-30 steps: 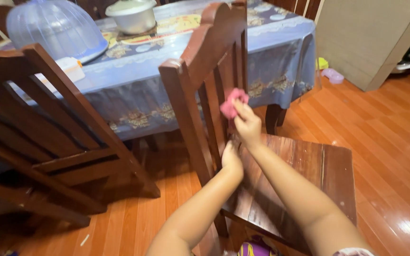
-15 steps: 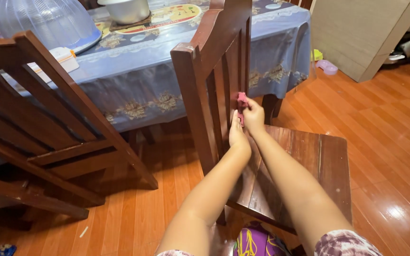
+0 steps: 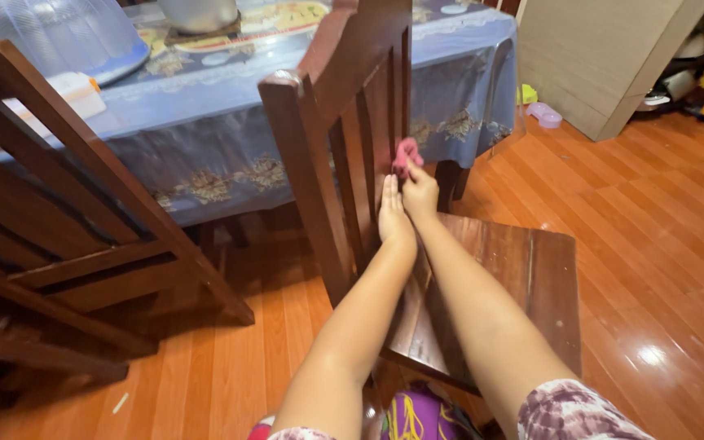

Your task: The person wipes a wooden chair with a pink cloth, cleaning the backrest, seat, and legs. The person moves the chair to access different sides and continues wiping until the entire surface is covered.

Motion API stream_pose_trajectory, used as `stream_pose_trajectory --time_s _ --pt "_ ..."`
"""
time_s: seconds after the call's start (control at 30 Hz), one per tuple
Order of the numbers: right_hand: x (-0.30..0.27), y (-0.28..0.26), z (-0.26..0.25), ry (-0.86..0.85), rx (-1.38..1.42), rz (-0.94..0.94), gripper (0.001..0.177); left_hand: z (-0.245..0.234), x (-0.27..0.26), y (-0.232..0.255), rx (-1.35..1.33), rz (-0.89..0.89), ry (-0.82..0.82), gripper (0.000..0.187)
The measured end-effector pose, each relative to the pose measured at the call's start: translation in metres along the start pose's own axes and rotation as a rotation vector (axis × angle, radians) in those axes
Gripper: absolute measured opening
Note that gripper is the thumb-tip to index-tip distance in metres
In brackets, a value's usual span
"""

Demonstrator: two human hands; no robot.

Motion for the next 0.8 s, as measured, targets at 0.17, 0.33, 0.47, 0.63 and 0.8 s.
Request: stream_pose_trajectory --time_s 0.17,0.33,0.47,0.63,0.8 --pt "0.015 0.042 -0.014 -0.254 -0.028 0.221 0.020 0.010 -0.004 0.023 -0.058 0.061 0.007 0.069" --pt "0.071 -0.058 -0.006 -0.151 0.163 -0.227 0.049 0.018 -0.010 0.057 -0.289 0.117 0.006 0.064" --pt "0.026 -0.032 -0.009 -0.060 0.097 -0.305 0.043 0.061 -0.011 0.112 -0.585 0.174 0.133 0.062" --pt "-0.078 0.080 -0.034 -0.426 -0.287 0.305 0.020 0.117 -0.016 0.160 -0.822 0.073 0.307 0.059" --pt "-0.137 0.101 -0.052 -0.419 0.544 0.680 0.033 0.140 -0.036 0.141 -0.904 0.128 0.221 0.036"
Point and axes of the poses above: each hand's wrist, its own x-axis towards the middle knuckle, its own z-axis out of the palm, y = z × x, the point moved 2 cm from there along x, towards the middle knuckle, and after that the axes turned 8 degrees about z, right-handed, at the moved point
